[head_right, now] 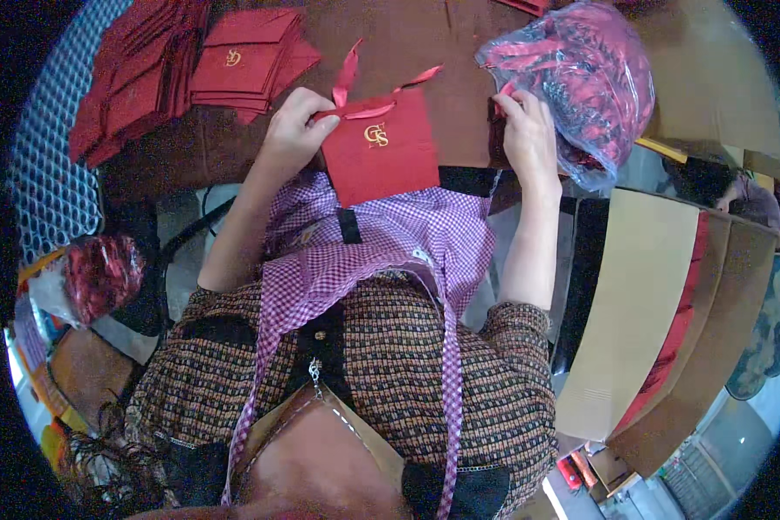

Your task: Tying ribbons onto red gift bags at a manual assembly station.

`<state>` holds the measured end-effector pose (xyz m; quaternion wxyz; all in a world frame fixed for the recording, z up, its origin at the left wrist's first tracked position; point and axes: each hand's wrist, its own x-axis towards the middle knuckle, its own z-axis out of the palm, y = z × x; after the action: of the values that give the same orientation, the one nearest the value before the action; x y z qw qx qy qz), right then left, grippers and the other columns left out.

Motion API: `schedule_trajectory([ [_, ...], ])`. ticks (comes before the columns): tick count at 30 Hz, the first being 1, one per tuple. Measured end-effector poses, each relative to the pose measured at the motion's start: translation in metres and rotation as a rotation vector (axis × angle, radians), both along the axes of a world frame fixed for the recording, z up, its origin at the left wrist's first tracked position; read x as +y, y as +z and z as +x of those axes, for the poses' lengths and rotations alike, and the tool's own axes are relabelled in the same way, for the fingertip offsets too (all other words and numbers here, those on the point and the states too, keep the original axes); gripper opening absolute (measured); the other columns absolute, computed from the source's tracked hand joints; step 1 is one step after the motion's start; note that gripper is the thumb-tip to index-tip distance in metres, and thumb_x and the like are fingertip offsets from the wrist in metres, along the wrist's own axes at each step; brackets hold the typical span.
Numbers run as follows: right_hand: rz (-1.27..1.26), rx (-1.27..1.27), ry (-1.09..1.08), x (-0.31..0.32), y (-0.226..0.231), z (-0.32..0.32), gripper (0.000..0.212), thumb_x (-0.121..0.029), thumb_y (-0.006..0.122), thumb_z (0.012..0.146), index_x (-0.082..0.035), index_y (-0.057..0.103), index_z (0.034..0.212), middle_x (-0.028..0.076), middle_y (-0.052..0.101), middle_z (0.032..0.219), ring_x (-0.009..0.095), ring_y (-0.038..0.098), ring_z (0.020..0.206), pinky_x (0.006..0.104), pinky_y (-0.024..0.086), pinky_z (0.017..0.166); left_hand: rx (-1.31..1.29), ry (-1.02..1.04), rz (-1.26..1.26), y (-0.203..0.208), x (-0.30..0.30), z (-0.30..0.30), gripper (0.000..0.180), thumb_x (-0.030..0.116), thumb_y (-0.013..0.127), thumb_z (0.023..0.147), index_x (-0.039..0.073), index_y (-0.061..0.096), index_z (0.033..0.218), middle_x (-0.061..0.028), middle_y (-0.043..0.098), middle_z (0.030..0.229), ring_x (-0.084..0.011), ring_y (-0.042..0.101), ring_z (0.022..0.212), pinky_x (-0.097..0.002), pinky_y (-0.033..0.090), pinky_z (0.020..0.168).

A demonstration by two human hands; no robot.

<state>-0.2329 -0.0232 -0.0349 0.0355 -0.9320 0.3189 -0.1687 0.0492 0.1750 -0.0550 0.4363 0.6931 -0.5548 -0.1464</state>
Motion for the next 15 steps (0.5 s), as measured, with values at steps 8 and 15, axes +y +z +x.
schedule_trajectory([
  [8,-0.011,0.006,-0.003,0.001,0.001,0.004,0.020,-0.003,0.062,0.077,-0.007,0.064,0.096,0.011,0.058,0.101,0.032,0.055,0.098,0.0395,0.045,0.084,0.092,-0.014,0.142,0.011,0.000,0.003,0.018,0.014,0.066,0.080,-0.002,0.062,0.088,-0.0089,0.055,0.079,-0.0182,0.055,0.070,-0.0292,0.045,0.065],
  [15,0.515,-0.584,0.191,0.031,0.014,0.036,0.010,0.001,0.055,0.084,-0.003,0.061,0.090,0.006,0.062,0.091,0.017,0.059,0.085,0.0291,0.046,0.076,0.143,0.006,0.169,0.013,0.001,0.008,0.022,0.017,0.065,0.082,-0.002,0.062,0.093,-0.0067,0.058,0.085,-0.0131,0.053,0.073,-0.0272,0.043,0.067],
])
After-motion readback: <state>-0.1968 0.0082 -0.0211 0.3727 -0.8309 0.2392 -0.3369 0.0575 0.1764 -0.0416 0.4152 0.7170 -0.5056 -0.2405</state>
